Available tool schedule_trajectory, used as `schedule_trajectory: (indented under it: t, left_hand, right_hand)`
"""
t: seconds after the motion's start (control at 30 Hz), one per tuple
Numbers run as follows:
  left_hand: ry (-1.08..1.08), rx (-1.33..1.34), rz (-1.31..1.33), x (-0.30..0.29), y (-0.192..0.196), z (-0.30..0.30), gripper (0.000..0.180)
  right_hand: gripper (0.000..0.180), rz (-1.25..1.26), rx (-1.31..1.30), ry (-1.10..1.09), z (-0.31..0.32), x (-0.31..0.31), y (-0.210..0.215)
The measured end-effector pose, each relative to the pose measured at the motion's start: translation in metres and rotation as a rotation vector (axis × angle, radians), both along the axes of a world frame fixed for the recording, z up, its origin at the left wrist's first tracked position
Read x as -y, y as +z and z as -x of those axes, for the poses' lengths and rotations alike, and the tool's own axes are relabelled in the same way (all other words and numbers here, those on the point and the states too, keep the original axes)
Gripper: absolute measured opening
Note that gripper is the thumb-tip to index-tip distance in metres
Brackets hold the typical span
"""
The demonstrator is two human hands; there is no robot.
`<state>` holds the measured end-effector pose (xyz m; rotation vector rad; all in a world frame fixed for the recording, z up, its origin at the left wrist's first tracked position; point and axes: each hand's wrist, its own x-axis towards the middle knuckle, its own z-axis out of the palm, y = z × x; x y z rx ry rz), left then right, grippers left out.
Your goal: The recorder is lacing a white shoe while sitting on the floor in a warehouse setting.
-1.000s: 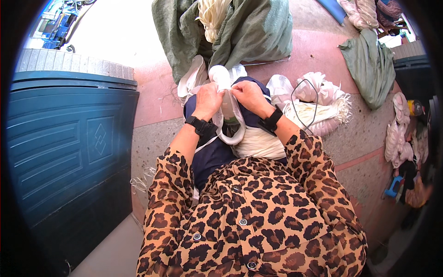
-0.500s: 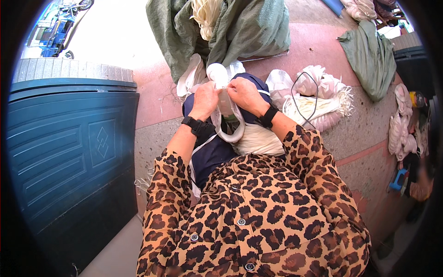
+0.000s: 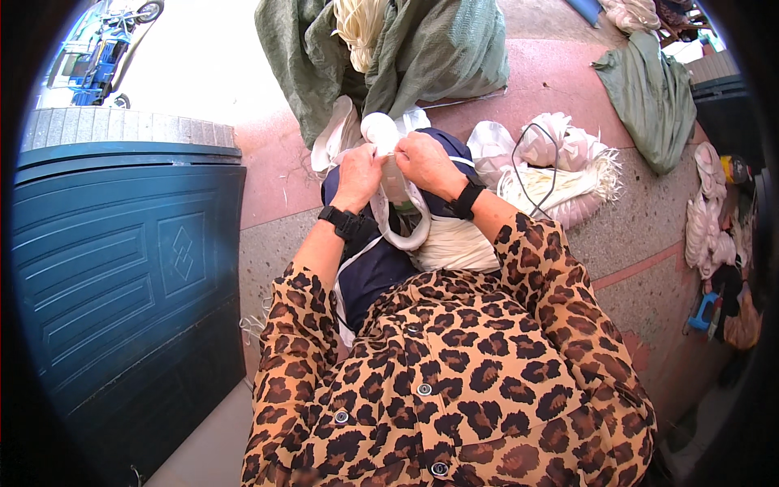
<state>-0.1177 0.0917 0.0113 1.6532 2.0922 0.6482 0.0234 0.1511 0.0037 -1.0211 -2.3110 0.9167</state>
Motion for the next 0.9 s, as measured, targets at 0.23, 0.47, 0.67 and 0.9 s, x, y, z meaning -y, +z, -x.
schedule_trajectory:
  t: [0.23, 0.47, 0.67, 0.9]
  left_hand:
    - [-0.006, 0.022, -0.02, 0.0, 0.001, 0.0, 0.02]
    - [0.108, 0.245, -0.019, 0.009, 0.008, -0.003, 0.018]
    - [0.171, 0.169, -0.006, 0.01, 0.007, -0.004, 0.025]
    - [0.207, 0.096, -0.064, 0.011, 0.004, -0.008, 0.017]
  right_hand:
    - [0.018, -0.006, -0.038, -0.023, 0.007, 0.003, -0.003]
    - [0.012, -0.038, -0.121, -0.026, -0.001, 0.006, -0.002]
    - [0.023, -0.131, -0.072, 0.36, 0.011, -0.007, 0.012]
    - [0.025, -0.092, -0.058, 0.26, 0.009, -0.004, 0.009]
